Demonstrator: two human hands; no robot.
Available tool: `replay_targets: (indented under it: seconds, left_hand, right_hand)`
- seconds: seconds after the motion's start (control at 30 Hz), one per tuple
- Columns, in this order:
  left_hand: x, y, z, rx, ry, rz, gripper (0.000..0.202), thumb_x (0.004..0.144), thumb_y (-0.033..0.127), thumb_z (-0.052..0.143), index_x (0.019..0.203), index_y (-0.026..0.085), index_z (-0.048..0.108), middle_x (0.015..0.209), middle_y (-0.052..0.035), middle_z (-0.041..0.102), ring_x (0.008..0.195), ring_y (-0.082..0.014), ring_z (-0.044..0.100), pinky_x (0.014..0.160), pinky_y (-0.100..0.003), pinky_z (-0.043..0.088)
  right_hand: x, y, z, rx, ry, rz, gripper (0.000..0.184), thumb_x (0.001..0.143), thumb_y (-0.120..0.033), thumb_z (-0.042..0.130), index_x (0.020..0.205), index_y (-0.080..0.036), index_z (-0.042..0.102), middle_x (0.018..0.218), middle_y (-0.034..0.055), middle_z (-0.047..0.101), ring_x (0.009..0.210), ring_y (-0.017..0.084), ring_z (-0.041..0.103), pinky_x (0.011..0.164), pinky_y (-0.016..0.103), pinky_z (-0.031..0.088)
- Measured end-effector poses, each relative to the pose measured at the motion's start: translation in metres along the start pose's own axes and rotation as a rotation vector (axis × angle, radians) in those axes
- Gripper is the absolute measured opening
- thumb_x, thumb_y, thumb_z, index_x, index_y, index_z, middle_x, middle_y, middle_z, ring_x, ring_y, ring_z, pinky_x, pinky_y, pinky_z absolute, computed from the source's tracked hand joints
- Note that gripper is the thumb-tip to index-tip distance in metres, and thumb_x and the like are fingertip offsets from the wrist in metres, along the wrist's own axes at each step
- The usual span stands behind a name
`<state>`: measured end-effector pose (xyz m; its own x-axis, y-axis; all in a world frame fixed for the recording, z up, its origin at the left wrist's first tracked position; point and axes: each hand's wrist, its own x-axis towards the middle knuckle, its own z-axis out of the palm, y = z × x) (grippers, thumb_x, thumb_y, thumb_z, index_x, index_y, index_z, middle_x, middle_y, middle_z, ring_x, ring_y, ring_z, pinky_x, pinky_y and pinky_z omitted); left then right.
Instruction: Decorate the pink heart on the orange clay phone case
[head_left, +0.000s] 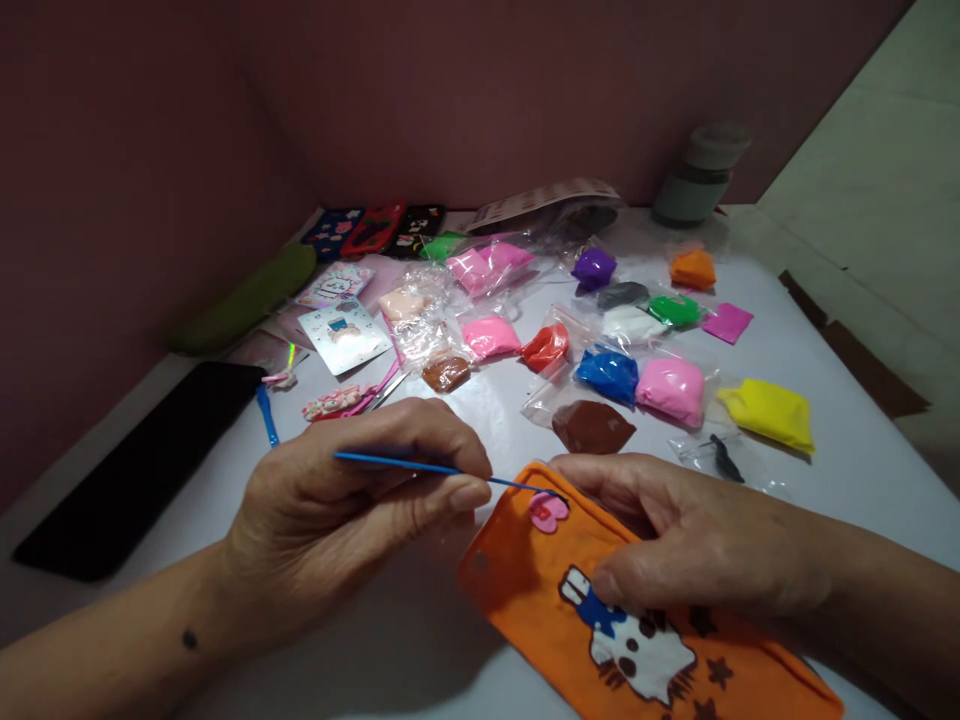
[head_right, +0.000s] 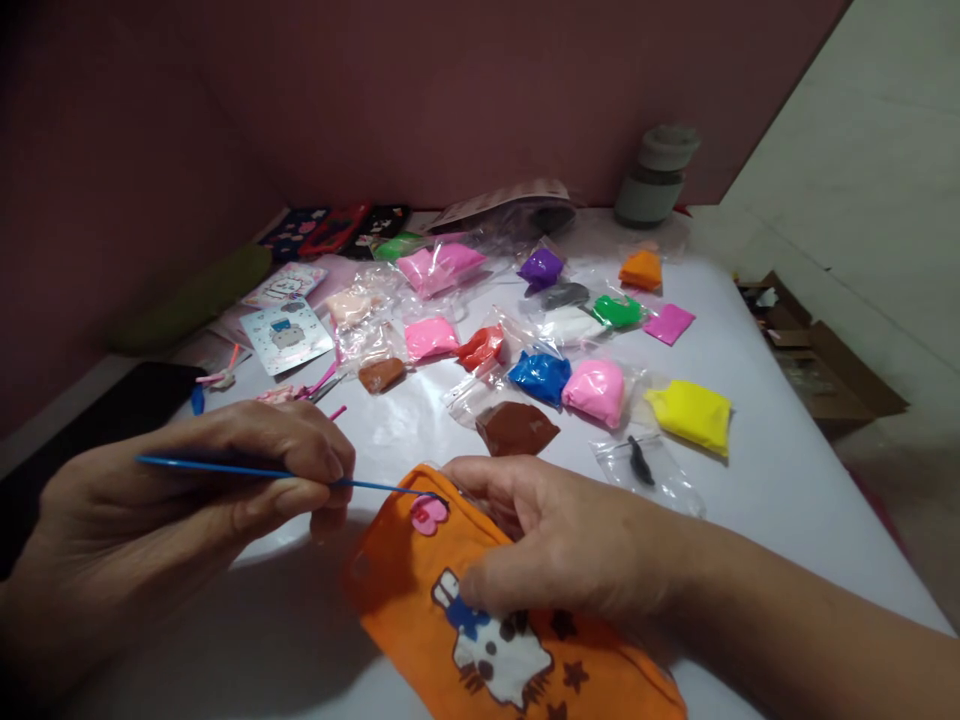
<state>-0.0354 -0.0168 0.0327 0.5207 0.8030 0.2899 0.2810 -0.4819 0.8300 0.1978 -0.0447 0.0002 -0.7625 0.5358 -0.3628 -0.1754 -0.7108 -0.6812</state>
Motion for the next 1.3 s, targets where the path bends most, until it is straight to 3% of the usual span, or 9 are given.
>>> replay_targets:
  seconds: [0.33, 0.53, 0.8, 1.07, 1.3]
  left_hand:
    - [0.0008, -0.0009, 0.0017, 0.033, -0.003, 0.033, 0.014, 0.082, 0.011, 0.063, 0.082, 0.025, 0.064, 0.072, 0.004, 0.065, 0.07, -0.0118, 0.064, 0.057, -0.017, 0.051]
    - [-0.0008, -0.0021, 0.0014, 0.001, -0.027, 0.025, 0.016, 0.082, 0.009, 0.062, 0.084, 0.025, 0.063, 0.072, 0.004, 0.064, 0.069, -0.0116, 0.064, 0.055, -0.016, 0.051]
    - [0.0006, -0.0046, 0.0002, 0.06, -0.073, 0.054, 0.01, 0.084, 0.016, 0.063, 0.085, 0.025, 0.061, 0.074, 0.0048, 0.064, 0.072, -0.0109, 0.064, 0.06, -0.016, 0.051]
    - [-0.0018, -0.0034, -0.0005, 0.042, -0.1, 0.063, 0.011, 0.085, 0.016, 0.063, 0.088, 0.026, 0.061, 0.079, 0.0057, 0.063, 0.076, -0.0091, 0.063, 0.068, -0.014, 0.051]
    - [-0.0011, -0.0047, -0.0008, 0.079, -0.15, 0.068, 0.01, 0.086, 0.018, 0.062, 0.09, 0.027, 0.06, 0.08, 0.0063, 0.063, 0.075, -0.0073, 0.063, 0.066, -0.012, 0.049]
  right_hand:
    - [0.0016, -0.0017, 0.0008, -0.018, 0.017, 0.018, 0.053, 0.081, -0.003, 0.059, 0.128, -0.028, 0.055, 0.109, 0.0025, 0.064, 0.087, 0.008, 0.064, 0.074, 0.018, 0.051]
    - [-0.0017, -0.0025, 0.0003, -0.075, 0.059, 0.049, 0.052, 0.08, -0.007, 0.062, 0.127, -0.027, 0.056, 0.108, 0.003, 0.064, 0.098, 0.014, 0.063, 0.081, 0.024, 0.05]
    - [-0.0005, -0.0026, 0.0015, -0.05, 0.029, 0.048, 0.051, 0.082, -0.005, 0.058, 0.128, -0.025, 0.055, 0.106, 0.0039, 0.064, 0.088, 0.01, 0.063, 0.077, 0.021, 0.05]
    - [-0.0014, -0.0021, -0.0005, -0.105, 0.014, 0.054, 0.05, 0.08, -0.006, 0.058, 0.127, -0.023, 0.056, 0.102, 0.0039, 0.063, 0.088, 0.011, 0.062, 0.076, 0.021, 0.049]
    - [0.0034, -0.004, -0.0004, -0.113, 0.028, 0.057, 0.051, 0.08, -0.007, 0.059, 0.127, -0.024, 0.055, 0.104, 0.0042, 0.064, 0.091, 0.013, 0.063, 0.078, 0.024, 0.05]
